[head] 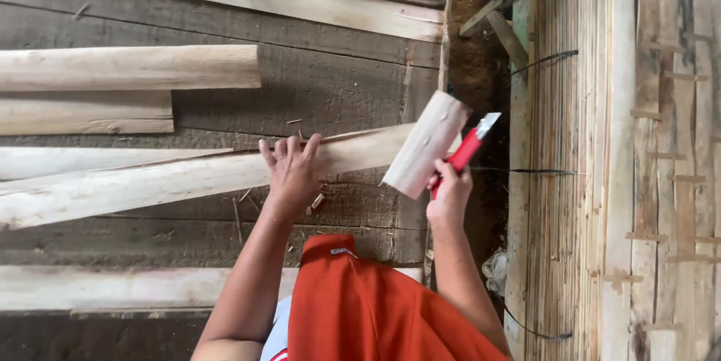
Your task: Cutting thin strips of wood or bark using a utility knife on a workshop floor.
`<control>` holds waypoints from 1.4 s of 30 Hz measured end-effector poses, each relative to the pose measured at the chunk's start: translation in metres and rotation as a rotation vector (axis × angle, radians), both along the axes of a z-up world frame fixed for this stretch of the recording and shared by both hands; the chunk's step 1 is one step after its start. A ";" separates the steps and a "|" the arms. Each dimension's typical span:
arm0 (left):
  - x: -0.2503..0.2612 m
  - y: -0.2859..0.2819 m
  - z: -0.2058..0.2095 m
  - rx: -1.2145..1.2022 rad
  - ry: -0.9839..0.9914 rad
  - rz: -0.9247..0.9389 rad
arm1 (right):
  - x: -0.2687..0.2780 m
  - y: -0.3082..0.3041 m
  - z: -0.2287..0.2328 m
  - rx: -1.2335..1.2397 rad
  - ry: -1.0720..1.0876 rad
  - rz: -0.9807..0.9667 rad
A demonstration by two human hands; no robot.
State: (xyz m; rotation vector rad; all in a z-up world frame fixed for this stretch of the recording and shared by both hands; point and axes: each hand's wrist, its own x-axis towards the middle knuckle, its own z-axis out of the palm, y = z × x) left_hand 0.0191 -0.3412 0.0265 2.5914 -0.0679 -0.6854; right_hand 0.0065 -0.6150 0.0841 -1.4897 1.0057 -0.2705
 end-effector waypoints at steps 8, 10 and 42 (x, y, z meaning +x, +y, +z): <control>-0.036 0.060 -0.026 -0.052 0.120 0.022 | 0.001 0.004 0.020 0.014 -0.104 -0.084; -0.039 0.053 -0.045 -0.104 0.106 0.021 | -0.006 0.000 0.023 0.000 -0.103 -0.103; -0.061 -0.052 -0.077 -0.094 -0.051 -0.313 | -0.091 0.049 -0.050 -0.080 0.312 0.356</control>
